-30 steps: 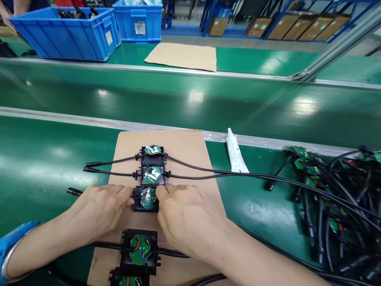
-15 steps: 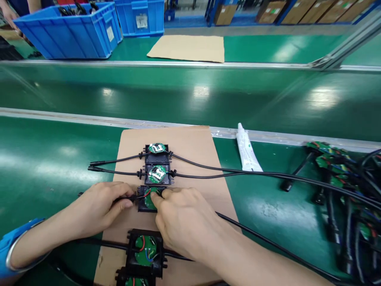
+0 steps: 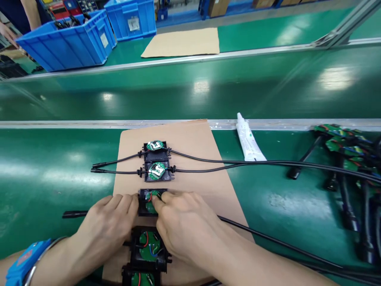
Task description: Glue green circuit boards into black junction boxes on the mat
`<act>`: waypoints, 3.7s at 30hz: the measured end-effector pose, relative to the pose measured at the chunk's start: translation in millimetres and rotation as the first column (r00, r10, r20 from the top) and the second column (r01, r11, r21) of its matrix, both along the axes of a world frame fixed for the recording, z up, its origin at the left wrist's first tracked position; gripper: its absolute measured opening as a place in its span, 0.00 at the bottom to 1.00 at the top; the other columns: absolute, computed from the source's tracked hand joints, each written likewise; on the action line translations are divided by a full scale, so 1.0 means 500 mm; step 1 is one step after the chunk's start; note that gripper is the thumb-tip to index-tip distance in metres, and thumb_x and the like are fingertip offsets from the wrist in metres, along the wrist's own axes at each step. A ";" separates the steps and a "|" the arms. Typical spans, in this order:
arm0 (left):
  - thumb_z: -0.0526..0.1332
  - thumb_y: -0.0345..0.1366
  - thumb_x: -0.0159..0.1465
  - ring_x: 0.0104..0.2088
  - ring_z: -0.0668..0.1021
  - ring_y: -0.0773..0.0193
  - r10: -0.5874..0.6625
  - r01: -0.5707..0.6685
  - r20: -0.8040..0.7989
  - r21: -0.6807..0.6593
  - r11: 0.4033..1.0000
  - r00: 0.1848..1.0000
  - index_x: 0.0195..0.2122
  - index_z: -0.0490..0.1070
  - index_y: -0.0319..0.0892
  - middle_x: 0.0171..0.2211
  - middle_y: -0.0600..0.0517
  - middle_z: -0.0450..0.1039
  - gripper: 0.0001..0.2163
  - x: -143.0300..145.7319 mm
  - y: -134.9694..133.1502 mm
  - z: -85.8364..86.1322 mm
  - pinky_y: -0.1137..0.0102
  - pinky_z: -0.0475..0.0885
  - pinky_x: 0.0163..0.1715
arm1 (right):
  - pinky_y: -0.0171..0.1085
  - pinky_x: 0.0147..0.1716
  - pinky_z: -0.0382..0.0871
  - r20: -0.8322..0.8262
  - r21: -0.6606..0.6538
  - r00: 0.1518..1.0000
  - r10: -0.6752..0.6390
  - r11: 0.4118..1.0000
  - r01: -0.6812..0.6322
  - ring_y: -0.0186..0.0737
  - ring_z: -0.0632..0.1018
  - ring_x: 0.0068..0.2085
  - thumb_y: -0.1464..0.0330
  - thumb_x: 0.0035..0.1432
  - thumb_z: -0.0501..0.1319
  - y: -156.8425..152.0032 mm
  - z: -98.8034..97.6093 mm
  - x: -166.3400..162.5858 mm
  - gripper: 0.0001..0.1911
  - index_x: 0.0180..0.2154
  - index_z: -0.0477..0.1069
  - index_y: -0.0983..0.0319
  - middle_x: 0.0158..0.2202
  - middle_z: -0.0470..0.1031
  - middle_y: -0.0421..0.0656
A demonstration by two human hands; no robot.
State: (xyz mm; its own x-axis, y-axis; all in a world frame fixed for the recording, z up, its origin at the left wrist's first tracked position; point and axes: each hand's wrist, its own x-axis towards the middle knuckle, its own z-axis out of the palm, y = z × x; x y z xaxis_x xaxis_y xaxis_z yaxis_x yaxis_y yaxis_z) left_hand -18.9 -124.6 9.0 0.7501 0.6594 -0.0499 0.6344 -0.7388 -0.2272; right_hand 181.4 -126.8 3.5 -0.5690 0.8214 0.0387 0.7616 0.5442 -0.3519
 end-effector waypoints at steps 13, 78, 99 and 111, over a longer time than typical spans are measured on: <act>0.52 0.23 0.53 0.43 0.76 0.51 -0.051 0.048 0.143 0.026 0.999 0.988 0.54 0.64 0.26 0.47 0.36 0.71 0.25 -0.010 -0.017 0.001 0.62 0.78 0.38 | 0.39 0.24 0.53 0.000 -0.054 1.000 -0.023 0.998 0.023 0.41 0.76 0.27 0.72 0.56 0.53 -0.003 0.006 0.000 0.11 0.37 0.73 0.59 0.29 0.75 0.41; 0.54 0.27 0.60 0.45 0.69 0.55 0.061 0.192 0.481 -0.459 0.868 0.875 0.57 0.66 0.43 0.48 0.44 0.66 0.22 0.005 0.022 0.019 0.59 0.68 0.43 | 0.38 0.34 0.63 -0.118 0.011 0.992 0.046 0.999 -0.045 0.38 0.68 0.33 0.74 0.62 0.51 -0.008 0.000 0.073 0.13 0.30 0.72 0.62 0.29 0.70 0.43; 0.48 0.32 0.68 0.29 0.78 0.59 0.242 -0.102 0.419 -0.331 0.938 0.875 0.35 0.64 0.41 0.31 0.51 0.74 0.08 -0.015 0.132 0.002 0.68 0.71 0.26 | 0.40 0.36 0.71 0.050 0.022 0.999 0.007 1.000 -0.008 0.42 0.75 0.37 0.79 0.60 0.47 0.086 0.074 0.045 0.14 0.37 0.70 0.65 0.36 0.73 0.48; 0.48 0.33 0.68 0.32 0.79 0.57 0.289 -0.133 0.411 -0.369 0.920 0.865 0.38 0.65 0.41 0.34 0.50 0.75 0.08 -0.016 0.142 -0.028 0.67 0.70 0.27 | 0.39 0.30 0.63 0.202 -0.069 0.978 0.055 0.997 -0.041 0.43 0.76 0.34 0.70 0.59 0.50 0.111 0.062 0.022 0.13 0.39 0.73 0.61 0.35 0.74 0.46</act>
